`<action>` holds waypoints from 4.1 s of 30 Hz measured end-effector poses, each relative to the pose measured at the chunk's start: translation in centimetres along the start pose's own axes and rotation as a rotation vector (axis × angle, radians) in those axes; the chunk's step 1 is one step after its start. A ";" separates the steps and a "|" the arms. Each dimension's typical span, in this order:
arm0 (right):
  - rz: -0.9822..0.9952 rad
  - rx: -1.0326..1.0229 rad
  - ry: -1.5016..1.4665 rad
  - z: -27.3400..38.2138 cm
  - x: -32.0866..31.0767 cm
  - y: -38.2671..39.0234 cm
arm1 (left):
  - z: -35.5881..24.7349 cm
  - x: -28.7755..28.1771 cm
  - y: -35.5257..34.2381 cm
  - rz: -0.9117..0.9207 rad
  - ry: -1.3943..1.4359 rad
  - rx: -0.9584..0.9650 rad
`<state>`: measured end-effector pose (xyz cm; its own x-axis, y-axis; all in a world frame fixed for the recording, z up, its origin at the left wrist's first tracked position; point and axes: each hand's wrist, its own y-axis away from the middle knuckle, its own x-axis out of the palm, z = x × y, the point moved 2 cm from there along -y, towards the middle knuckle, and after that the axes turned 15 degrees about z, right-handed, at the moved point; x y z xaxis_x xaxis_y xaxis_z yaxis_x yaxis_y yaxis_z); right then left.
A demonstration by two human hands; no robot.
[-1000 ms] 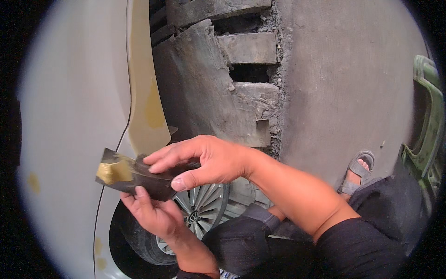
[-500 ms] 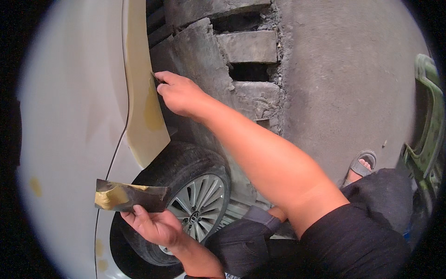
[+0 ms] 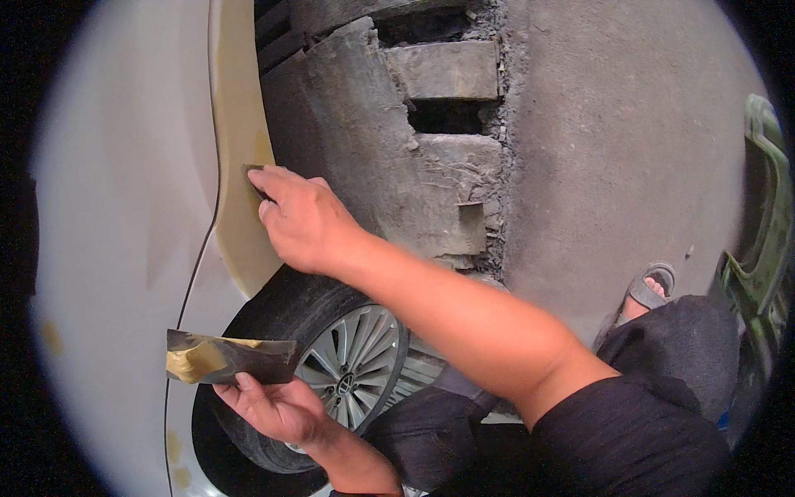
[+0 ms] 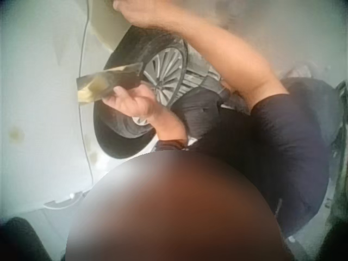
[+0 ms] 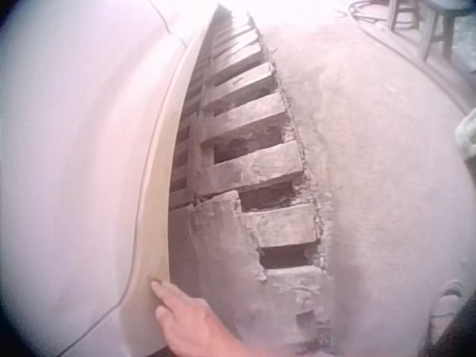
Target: The person applies yellow body filler to several spots on the side of a white car using a metal putty knife, then smooths and levels the filler with a sanding block. The person works on the rear quarter panel and door area, repeatedly applying and smoothing the material.
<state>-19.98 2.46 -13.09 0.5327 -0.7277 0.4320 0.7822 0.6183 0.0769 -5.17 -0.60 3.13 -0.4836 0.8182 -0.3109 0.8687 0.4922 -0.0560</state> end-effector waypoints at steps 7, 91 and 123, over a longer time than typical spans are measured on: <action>-0.038 -0.042 0.119 0.5 2.3 2.5 | 0.0 -0.5 -0.2 -0.003 -0.045 0.008; 0.233 -0.153 0.023 -6.9 -0.2 5.4 | 0.7 0.0 1.1 -0.166 0.003 -0.159; 0.082 0.089 -0.048 -0.3 2.9 4.3 | 0.3 -0.8 1.2 -0.154 -0.004 -0.134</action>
<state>-14.96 2.88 -11.79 0.5762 -0.6596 0.4826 0.7037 0.7007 0.1176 -3.66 -0.74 3.06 -0.6089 0.7290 -0.3126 0.7623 0.6468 0.0237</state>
